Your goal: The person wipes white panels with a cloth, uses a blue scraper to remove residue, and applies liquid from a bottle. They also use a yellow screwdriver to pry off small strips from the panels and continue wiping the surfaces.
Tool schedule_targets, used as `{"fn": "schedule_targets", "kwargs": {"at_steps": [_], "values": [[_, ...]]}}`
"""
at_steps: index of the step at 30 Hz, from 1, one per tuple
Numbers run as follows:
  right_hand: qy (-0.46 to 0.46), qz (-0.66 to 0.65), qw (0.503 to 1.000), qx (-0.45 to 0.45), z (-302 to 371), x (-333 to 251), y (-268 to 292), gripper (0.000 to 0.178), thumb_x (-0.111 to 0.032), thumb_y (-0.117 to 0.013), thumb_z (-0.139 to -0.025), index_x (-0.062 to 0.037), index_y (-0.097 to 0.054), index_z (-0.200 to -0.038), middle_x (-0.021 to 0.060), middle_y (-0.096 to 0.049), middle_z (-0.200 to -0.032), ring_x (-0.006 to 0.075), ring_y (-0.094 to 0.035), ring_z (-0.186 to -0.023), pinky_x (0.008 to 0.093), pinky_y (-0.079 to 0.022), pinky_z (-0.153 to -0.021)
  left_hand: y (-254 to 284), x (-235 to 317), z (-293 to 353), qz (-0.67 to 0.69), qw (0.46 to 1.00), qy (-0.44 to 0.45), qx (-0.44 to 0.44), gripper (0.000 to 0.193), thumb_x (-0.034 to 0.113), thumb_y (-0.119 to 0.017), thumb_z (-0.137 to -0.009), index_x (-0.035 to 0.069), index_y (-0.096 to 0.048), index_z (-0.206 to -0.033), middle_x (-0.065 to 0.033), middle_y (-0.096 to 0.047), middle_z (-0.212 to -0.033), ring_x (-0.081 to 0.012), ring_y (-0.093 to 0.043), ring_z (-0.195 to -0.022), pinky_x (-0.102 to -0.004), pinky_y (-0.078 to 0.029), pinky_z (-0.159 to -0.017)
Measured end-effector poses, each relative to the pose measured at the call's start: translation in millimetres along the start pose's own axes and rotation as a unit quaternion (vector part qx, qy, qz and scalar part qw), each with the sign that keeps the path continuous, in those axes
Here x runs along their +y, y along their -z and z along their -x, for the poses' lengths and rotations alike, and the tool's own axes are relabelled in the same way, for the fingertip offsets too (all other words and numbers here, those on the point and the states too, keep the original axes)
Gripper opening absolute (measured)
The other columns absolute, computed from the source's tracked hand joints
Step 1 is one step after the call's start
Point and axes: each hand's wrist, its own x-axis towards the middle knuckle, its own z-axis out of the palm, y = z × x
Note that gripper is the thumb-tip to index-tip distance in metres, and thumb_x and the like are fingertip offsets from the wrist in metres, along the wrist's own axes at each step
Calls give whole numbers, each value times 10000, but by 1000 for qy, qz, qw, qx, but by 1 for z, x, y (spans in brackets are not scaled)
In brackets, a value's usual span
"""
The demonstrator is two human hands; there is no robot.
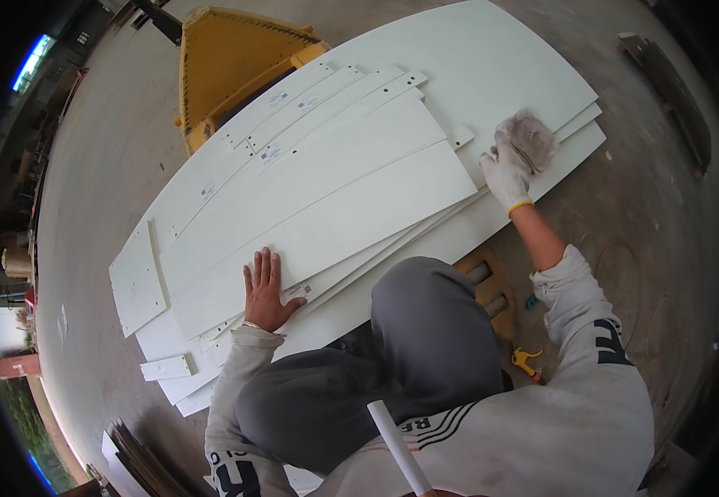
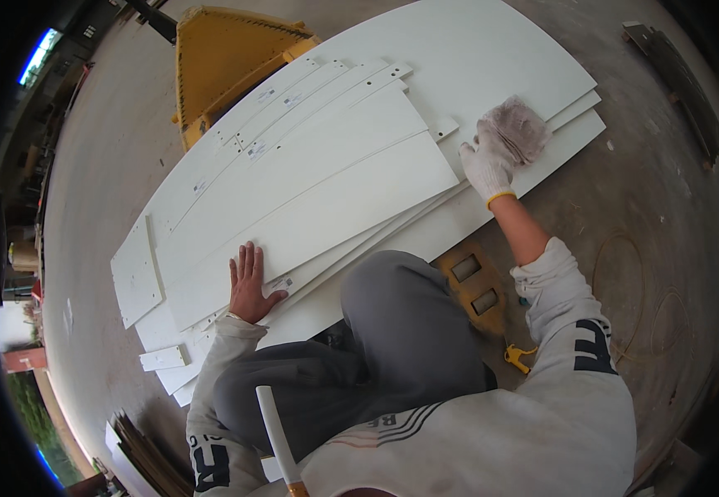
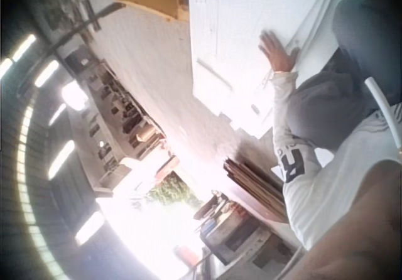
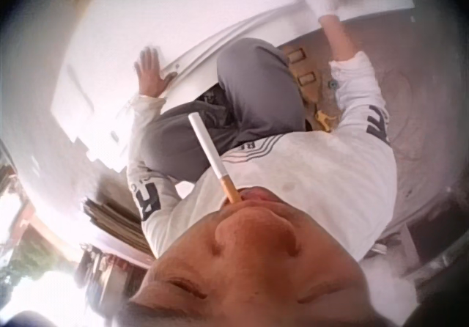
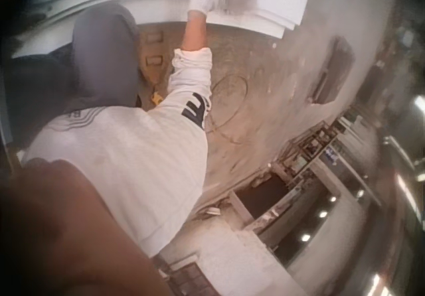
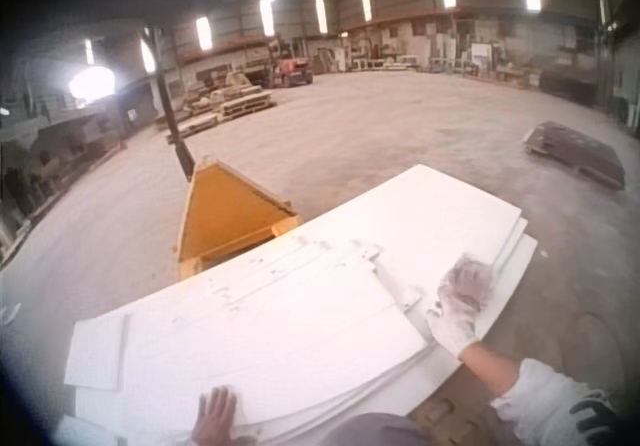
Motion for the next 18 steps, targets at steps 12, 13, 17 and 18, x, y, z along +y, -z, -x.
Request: {"fn": "schedule_targets", "kwargs": {"at_steps": [12, 13, 17, 18], "values": [[-30, -290, 953, -88, 46, 57, -54, 513, -360, -615, -992, -16, -647, -1371, 146, -744, -1158, 266, -690, -1066, 357, -520, -915, -11, 20, 24, -2, 999, 14, 51, 1143, 586, -814, -781, 32, -267, -1617, -193, -195, -1709, -355, -135, -1600, -592, -95, -1282], [-21, -326, 944, -47, 43, 79, -59, 509, -337, -610, -1003, 8, -642, -1376, 87, -760, -1065, 218, -696, -963, 342, -531, -843, -17, 25, 16, 1, 998, 3, 69, 1116, 579, -810, -789, 36, -286, -1610, -191, -208, -1703, -355, -146, -1596, -590, -102, -1283], [-105, -368, 907, -176, 76, 69, -53, 375, -258, -570, -1024, 44, -686, -1214, -5, -599, -861, 104, -504, -728, 279, -427, -644, -10, 19, 29, 17, 999, 8, 50, 1125, 587, -822, -767, 71, -295, -1616, -219, -196, -1696, -394, -122, -1591, -596, -91, -1285], [-105, -395, 895, -181, 71, 72, -53, 350, -244, -564, -1026, 44, -694, -1177, -19, -563, -834, 86, -459, -701, 268, -399, -617, -6, 16, 21, 22, 998, -12, 55, 1145, 590, -829, -754, 75, -287, -1621, -224, -192, -1696, -402, -118, -1591, -598, -87, -1285]]}}
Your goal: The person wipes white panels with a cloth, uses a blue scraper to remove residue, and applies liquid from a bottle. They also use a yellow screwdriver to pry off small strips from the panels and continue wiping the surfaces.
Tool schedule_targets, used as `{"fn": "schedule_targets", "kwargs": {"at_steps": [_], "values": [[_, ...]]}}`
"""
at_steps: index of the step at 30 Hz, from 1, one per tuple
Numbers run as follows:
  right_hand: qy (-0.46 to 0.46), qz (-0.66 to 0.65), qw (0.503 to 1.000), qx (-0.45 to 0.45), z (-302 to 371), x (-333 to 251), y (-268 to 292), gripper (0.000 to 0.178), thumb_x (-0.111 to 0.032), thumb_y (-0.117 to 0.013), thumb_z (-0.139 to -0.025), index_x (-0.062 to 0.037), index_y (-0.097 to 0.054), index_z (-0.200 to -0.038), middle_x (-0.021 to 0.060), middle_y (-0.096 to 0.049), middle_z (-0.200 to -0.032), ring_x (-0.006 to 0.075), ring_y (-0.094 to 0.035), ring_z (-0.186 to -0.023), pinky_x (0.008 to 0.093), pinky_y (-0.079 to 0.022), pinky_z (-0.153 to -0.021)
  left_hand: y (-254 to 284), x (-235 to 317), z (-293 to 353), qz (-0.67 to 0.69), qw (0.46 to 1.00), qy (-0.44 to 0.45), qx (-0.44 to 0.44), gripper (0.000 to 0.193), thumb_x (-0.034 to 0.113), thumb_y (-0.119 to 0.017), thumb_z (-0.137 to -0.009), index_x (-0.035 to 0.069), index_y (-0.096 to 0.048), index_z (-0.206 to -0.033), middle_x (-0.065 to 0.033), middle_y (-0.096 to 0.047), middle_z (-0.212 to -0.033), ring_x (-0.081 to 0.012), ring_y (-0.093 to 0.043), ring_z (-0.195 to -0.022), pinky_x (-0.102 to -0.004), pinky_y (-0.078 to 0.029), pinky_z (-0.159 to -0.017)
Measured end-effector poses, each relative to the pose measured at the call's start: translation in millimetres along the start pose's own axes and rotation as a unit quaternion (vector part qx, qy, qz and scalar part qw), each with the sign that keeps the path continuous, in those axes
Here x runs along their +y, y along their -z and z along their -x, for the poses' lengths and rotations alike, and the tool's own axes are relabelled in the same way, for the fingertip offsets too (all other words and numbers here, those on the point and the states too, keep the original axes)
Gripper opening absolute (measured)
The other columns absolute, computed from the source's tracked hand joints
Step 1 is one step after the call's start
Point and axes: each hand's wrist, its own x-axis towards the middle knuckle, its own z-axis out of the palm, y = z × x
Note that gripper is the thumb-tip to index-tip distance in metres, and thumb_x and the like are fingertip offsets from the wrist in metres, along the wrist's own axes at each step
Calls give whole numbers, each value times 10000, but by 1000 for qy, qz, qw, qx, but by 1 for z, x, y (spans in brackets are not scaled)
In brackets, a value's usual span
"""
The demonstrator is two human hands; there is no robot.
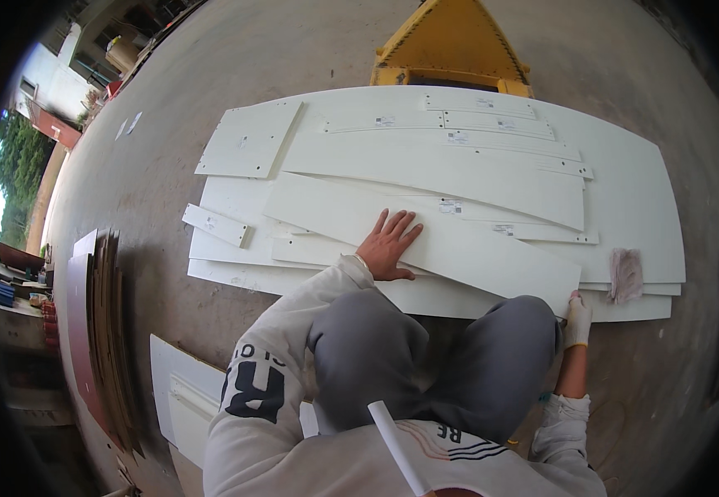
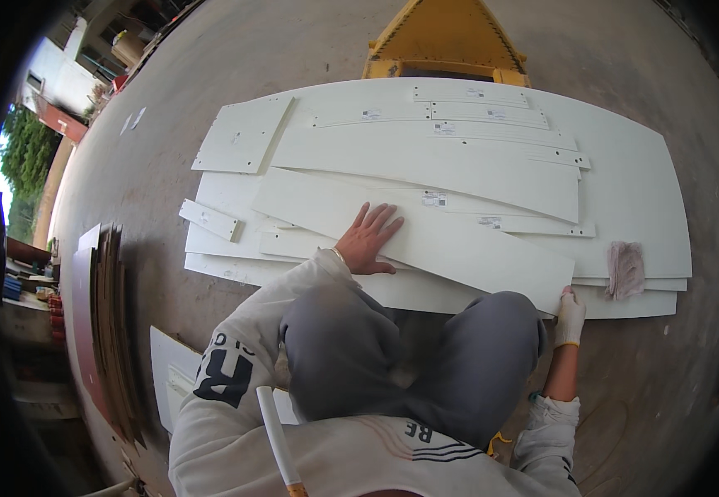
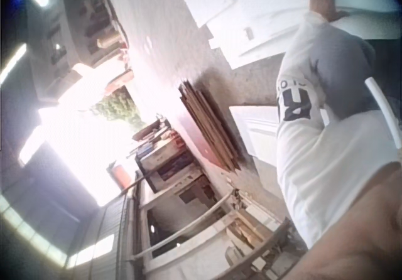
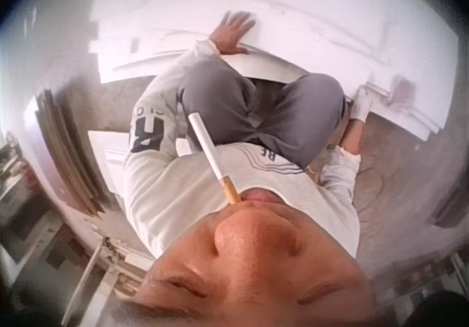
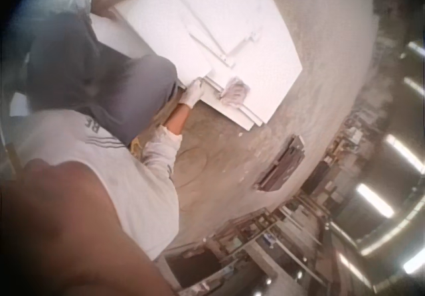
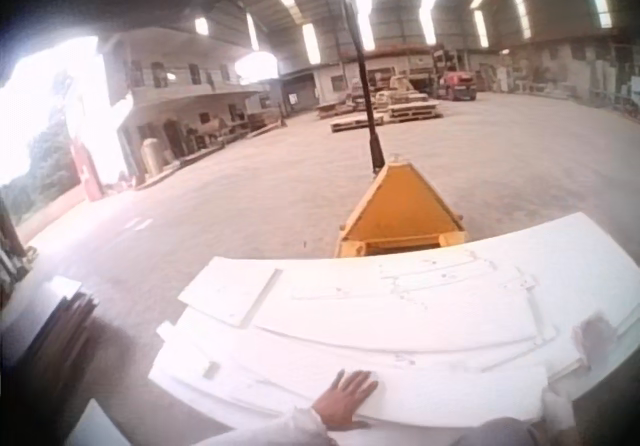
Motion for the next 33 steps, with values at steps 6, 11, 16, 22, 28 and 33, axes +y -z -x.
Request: {"fn": "schedule_targets", "kwargs": {"at_steps": [6, 11, 16, 22, 28, 33], "values": [[162, -5, 984, 75, -15, -14, 1, 313, -165, -511, -1030, 66, -668, -1172, -18, -591, -889, 76, -483, -751, 251, -415, -655, 33, -20, -40, -62, 995, -68, -46, 1289, 552, -897, -636, 88, -234, -1639, -295, -217, -1655, -459, -167, -1561, -614, -112, -1276], [130, -24, 990, 52, -26, -28, -12, 345, -167, -522, -1044, 80, -646, -1249, 38, -658, -1015, 114, -576, -882, 262, -489, -788, 54, -9, -45, -80, 993, -61, -55, 1298, 503, -936, -560, 85, -294, -1608, -322, -353, -1534, -476, -342, -1454, -619, -213, -1244], [221, 97, 965, 99, -105, -55, -2, 337, -199, -549, -1028, 85, -677, -1157, 67, -692, -945, 151, -606, -896, 311, -495, -833, 82, -28, -101, -73, 992, -96, 38, 1210, 365, -927, -559, 111, -342, -1587, -302, -379, -1502, -473, -348, -1435, -585, -220, -1250], [189, 322, 926, 51, -143, -131, -46, 389, -275, -567, -997, 19, -689, -1221, 167, -735, -999, 260, -682, -905, 369, -521, -846, 76, -72, -182, -81, 995, -34, -47, 1261, 355, -936, -588, 146, -263, -1633, -301, -278, -1613, -456, -217, -1538, -536, -154, -1294], [183, 425, 884, 60, -131, -164, -82, 496, -399, -571, -975, -8, -693, -1254, 238, -716, -1196, 395, -676, -1139, 447, -520, -971, 78, -86, -190, -59, 987, 3, -149, 1425, 406, -973, -550, 185, -124, -1673, -285, -161, -1674, -446, -98, -1581, -643, -115, -1261], [31, 441, 897, 21, -123, -190, -108, 627, -500, -572, -960, 51, -685, -1238, 309, -678, -1242, 432, -651, -1181, 473, -497, -1014, 73, -84, -190, -119, 982, 23, -147, 1445, 417, -970, -542, 182, -100, -1671, -290, -190, -1658, -468, -136, -1566, -688, -133, -1238]]}}
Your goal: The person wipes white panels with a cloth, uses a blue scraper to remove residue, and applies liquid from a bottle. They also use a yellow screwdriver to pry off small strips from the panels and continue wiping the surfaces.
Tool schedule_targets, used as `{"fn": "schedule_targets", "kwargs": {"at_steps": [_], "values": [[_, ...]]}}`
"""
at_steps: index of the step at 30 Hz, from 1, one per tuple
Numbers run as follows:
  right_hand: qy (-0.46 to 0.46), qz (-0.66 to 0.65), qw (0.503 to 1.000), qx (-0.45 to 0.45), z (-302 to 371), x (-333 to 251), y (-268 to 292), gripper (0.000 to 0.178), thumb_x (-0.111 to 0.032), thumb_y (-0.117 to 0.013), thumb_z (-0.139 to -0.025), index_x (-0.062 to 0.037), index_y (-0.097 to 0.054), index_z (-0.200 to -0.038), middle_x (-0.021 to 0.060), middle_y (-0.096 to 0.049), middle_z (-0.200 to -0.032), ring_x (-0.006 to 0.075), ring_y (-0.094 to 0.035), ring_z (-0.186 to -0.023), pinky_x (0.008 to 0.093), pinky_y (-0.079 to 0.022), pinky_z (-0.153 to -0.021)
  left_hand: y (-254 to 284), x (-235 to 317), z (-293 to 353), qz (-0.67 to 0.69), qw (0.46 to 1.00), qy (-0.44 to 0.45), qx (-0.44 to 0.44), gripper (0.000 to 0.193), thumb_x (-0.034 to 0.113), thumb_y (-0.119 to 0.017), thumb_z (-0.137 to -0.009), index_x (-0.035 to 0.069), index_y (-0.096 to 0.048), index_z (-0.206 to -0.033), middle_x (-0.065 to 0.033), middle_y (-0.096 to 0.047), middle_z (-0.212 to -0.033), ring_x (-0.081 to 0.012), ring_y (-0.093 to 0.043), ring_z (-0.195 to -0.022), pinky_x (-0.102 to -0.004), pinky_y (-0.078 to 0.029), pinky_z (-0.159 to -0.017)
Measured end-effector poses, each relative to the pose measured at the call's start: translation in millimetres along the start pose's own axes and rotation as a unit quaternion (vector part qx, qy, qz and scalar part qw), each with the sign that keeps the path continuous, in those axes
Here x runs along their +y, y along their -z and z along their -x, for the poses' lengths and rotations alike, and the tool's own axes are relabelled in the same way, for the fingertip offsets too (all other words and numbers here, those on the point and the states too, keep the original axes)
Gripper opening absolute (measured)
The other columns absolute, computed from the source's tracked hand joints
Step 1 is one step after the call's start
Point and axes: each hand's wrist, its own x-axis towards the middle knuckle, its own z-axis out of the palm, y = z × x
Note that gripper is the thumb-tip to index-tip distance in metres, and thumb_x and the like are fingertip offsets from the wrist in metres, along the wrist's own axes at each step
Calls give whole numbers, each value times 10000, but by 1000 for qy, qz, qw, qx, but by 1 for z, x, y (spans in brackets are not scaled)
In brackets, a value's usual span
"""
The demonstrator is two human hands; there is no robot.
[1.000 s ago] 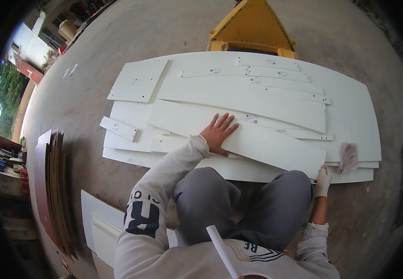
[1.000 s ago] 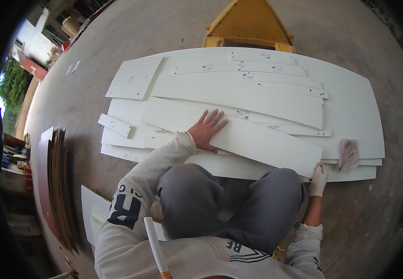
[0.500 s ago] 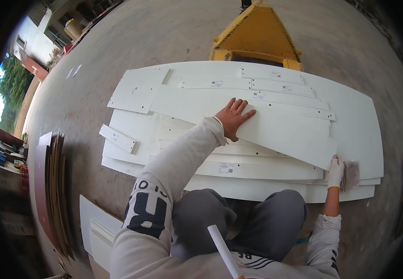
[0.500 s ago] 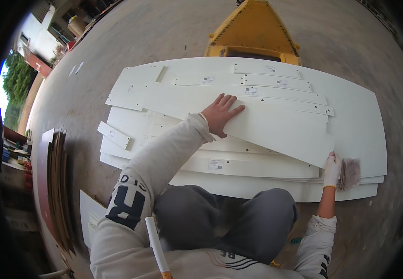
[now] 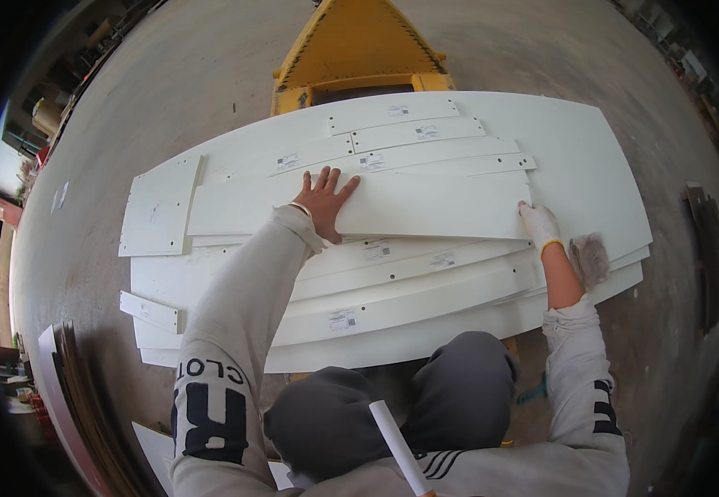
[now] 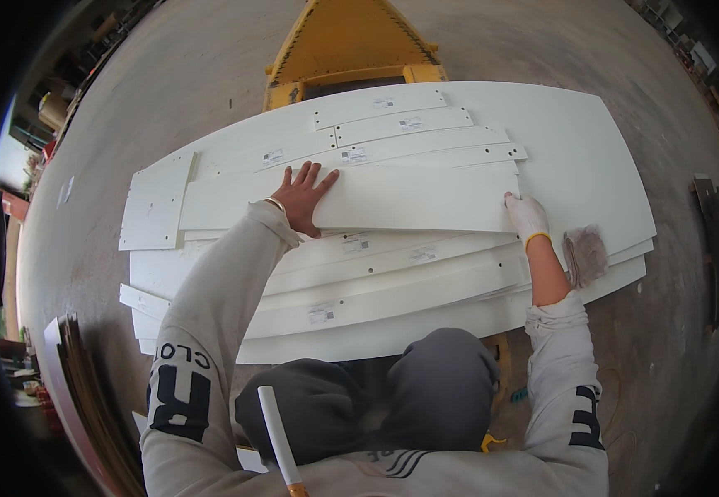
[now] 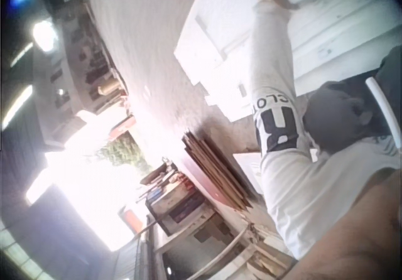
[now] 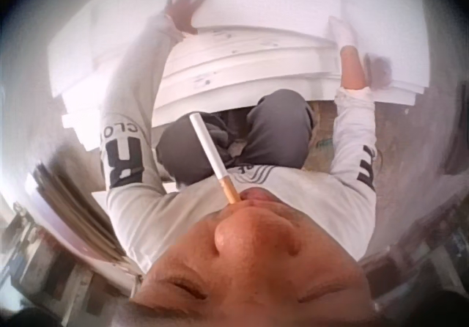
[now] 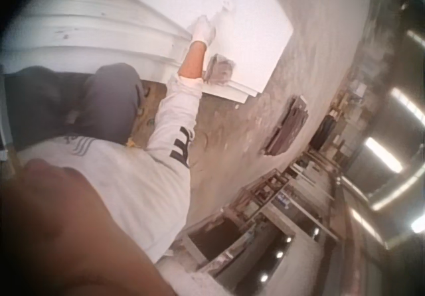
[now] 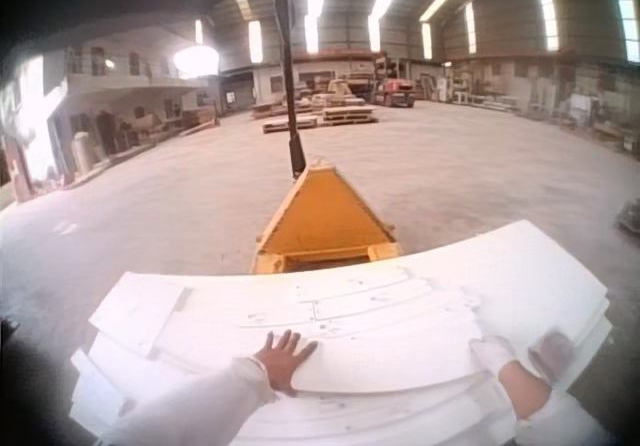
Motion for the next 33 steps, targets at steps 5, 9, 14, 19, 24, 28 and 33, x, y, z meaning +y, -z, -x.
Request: {"fn": "schedule_targets", "kwargs": {"at_steps": [5, 9, 14, 19, 24, 28, 33], "values": [[-4, -106, 994, -9, -26, 6, -17, 671, -515, -601, -957, 97, -680, -1218, 305, -670, -1292, 402, -637, -1229, 445, -457, -1062, -2, 7, 5, 3, 1000, 15, 7, 1377, 389, -938, -571, 142, -136, -1663, -320, -204, -1638, -502, -158, -1552, -713, -153, -1220], [-53, -255, 958, -117, -63, 25, -16, 673, -519, -630, -959, 65, -660, -1293, 225, -677, -1324, 331, -628, -1242, 413, -428, -1086, -13, 11, 4, 16, 999, 8, 50, 1333, 407, -914, -606, 122, -155, -1664, -326, -137, -1669, -497, -79, -1577, -706, -114, -1229], [-8, -132, 980, -148, -87, 46, 11, 640, -495, -673, -958, 19, -638, -1338, 176, -688, -1302, 302, -650, -1181, 413, -467, -1037, -29, 17, -1, 76, 992, -2, 97, 1239, 455, -889, -685, 125, -199, -1660, -252, -101, -1713, -409, -23, -1607, -684, -49, -1245], [-46, -299, 931, -202, -58, 28, 0, 610, -529, -677, -967, -35, -642, -1324, 121, -716, -1233, 234, -684, -1080, 405, -532, -889, -42, 14, 25, 72, 987, 25, 141, 1113, 419, -846, -753, 99, -248, -1636, -178, -158, -1720, -358, -73, -1609, -672, -83, -1257], [-21, -339, 921, -190, -34, 16, 35, 614, -602, -644, -966, -87, -653, -1299, 73, -741, -1119, 197, -702, -899, 388, -518, -708, -66, 44, 43, 34, 961, 51, 269, 924, 305, -790, -828, 56, -321, -1584, -161, -329, -1655, -363, -283, -1545, -616, -208, -1248], [-1, -249, 954, -167, -5, 27, 69, 499, -646, -625, -956, -162, -693, -1059, 23, -674, -763, 163, -572, -517, 331, -350, -417, -58, 45, 42, -7, 916, 88, 390, 521, 131, -671, -857, 54, -526, -1351, -139, -562, -1359, -317, -529, -1289, -546, -384, -1109], [-75, -355, 908, -208, 36, 32, 58, 393, -579, -716, -894, -228, -562, -807, -12, -514, -563, 141, -417, -383, 309, -244, -372, -33, 19, 58, -23, 907, 49, 417, 199, 67, -656, -816, 93, -603, -1006, -53, -639, -966, -245, -624, -957, -420, -484, -897]]}}
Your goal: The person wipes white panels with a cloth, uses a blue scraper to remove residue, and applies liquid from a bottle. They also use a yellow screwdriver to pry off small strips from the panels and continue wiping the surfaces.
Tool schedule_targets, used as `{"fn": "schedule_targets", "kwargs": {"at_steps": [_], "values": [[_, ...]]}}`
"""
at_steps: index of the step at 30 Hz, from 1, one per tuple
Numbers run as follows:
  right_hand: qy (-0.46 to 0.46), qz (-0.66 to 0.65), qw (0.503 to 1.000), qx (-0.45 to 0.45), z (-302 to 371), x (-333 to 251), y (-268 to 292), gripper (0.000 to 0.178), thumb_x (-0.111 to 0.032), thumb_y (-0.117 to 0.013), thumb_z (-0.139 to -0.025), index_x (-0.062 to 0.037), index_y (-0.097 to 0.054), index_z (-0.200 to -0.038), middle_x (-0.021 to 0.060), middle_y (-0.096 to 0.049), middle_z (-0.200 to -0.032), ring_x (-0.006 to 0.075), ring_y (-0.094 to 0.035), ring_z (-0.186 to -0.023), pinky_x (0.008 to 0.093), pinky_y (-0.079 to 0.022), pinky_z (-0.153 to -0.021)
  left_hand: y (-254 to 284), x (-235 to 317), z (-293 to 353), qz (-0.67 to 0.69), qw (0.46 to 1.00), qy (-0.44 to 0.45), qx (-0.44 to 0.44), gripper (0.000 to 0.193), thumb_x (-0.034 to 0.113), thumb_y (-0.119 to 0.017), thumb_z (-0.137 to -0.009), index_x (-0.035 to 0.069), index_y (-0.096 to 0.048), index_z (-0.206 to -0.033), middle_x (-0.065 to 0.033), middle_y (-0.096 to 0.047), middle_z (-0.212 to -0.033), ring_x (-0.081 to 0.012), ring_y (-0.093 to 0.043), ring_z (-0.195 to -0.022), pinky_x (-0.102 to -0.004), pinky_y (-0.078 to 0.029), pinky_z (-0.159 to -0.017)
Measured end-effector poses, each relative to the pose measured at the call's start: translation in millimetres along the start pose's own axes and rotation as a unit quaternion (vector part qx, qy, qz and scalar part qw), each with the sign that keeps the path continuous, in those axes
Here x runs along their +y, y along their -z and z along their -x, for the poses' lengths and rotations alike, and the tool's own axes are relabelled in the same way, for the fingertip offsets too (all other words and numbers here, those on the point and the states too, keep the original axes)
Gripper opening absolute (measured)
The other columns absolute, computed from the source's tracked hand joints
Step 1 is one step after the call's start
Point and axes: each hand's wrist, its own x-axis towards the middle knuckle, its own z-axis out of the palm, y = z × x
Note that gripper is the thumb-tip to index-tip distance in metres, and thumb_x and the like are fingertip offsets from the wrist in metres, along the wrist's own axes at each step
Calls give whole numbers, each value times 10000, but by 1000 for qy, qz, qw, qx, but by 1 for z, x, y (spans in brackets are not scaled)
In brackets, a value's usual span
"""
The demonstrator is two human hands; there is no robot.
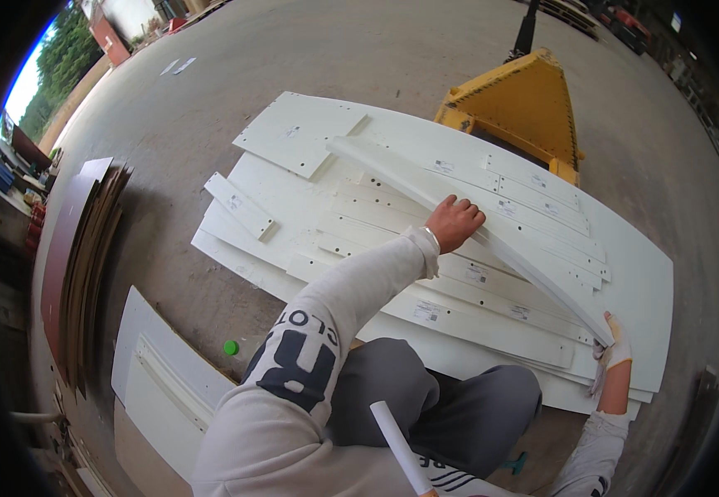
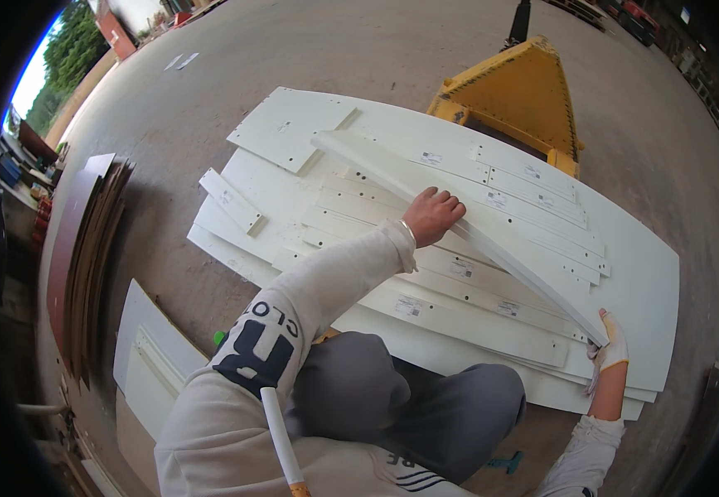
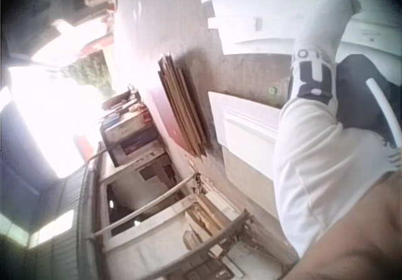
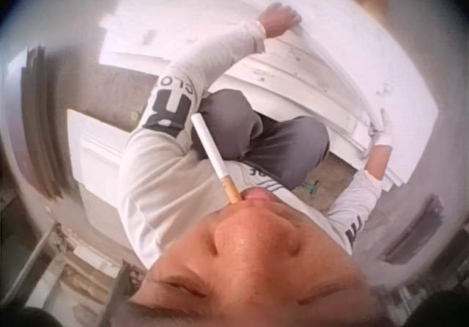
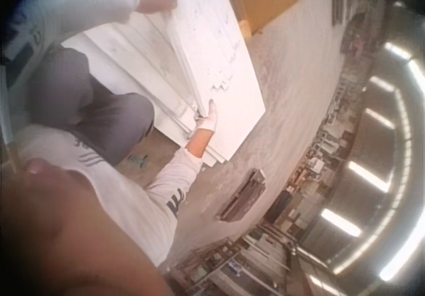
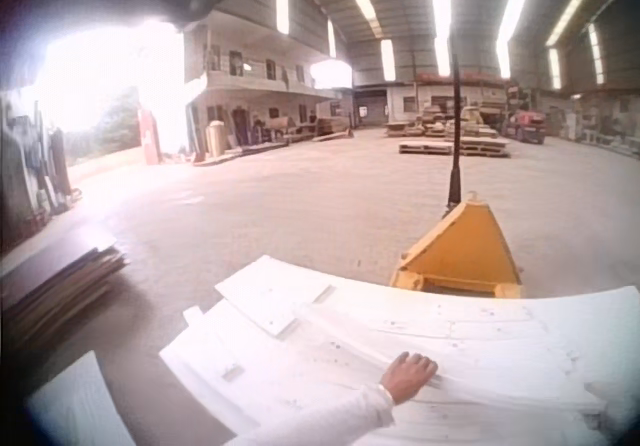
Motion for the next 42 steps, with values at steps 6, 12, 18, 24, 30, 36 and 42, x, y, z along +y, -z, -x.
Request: {"fn": "schedule_targets", "kwargs": {"at_steps": [6, 12, 18, 24, 30, 36, 42], "values": [[70, -144, 987, -25, 25, 12, 17, 482, -589, -640, -938, -144, -622, -751, -15, -427, -504, 148, -344, -360, 313, -214, -358, 118, 25, 26, 23, 995, -22, 98, 173, 100, -678, -741, 97, -592, -890, -30, -588, -811, -215, -602, -861, -385, -443, -807], [272, -176, 855, -405, -12, -69, 4, 632, -504, -340, -1094, -54, -439, -1526, 60, -617, -1195, 160, -495, -926, 307, -419, -754, 266, 41, 95, -49, 972, 151, 172, 276, 201, -824, -685, 103, -616, -839, -21, -587, -761, -211, -624, -782, -351, -457, -747], [313, 13, 694, -648, 114, -112, -261, 705, -530, -400, -1092, -58, -338, -1612, 69, -564, -1441, 194, -510, -1254, 347, -437, -1050, 383, 13, 226, 31, 856, 470, 216, 563, 316, -934, -675, 9, -702, -1086, -156, -747, -934, -325, -734, -881, -432, -560, -796], [295, 63, 690, -658, 145, -54, -381, 814, -561, -647, -978, -34, -434, -1561, 82, -661, -1280, 191, -595, -1141, 329, -517, -949, 451, -4, 379, 35, 697, 645, 310, 510, 424, -807, -876, -60, -705, -997, -178, -751, -861, -263, -736, -793, -380, -566, -724], [210, 72, 699, -680, 154, -1, -409, 681, -495, -623, -1019, -41, -494, -1510, 52, -668, -1174, 183, -603, -1053, 319, -518, -866, 429, 7, 542, -3, 486, 760, 431, 512, 424, -754, -941, -80, -690, -879, -127, -697, -779, -210, -619, -678, -367, -508, -660], [162, 80, 761, -623, 150, 12, -414, 520, -356, -609, -1051, -22, -536, -1443, 88, -665, -1095, 200, -625, -985, 336, -557, -801, 369, 3, 660, 12, 357, 812, 462, 549, 435, -768, -925, -81, -663, -768, -109, -645, -716, -199, -535, -667, -386, -459, -640], [114, 152, 818, -542, 119, 35, -394, 487, -363, -610, -1039, -44, -530, -1399, 100, -664, -1030, 224, -625, -897, 363, -537, -756, 284, -9, 759, -15, 268, 871, 411, 760, 552, -766, -867, -191, -684, -1003, -350, -706, -1053, -421, -671, -1025, -449, -503, -948]]}}
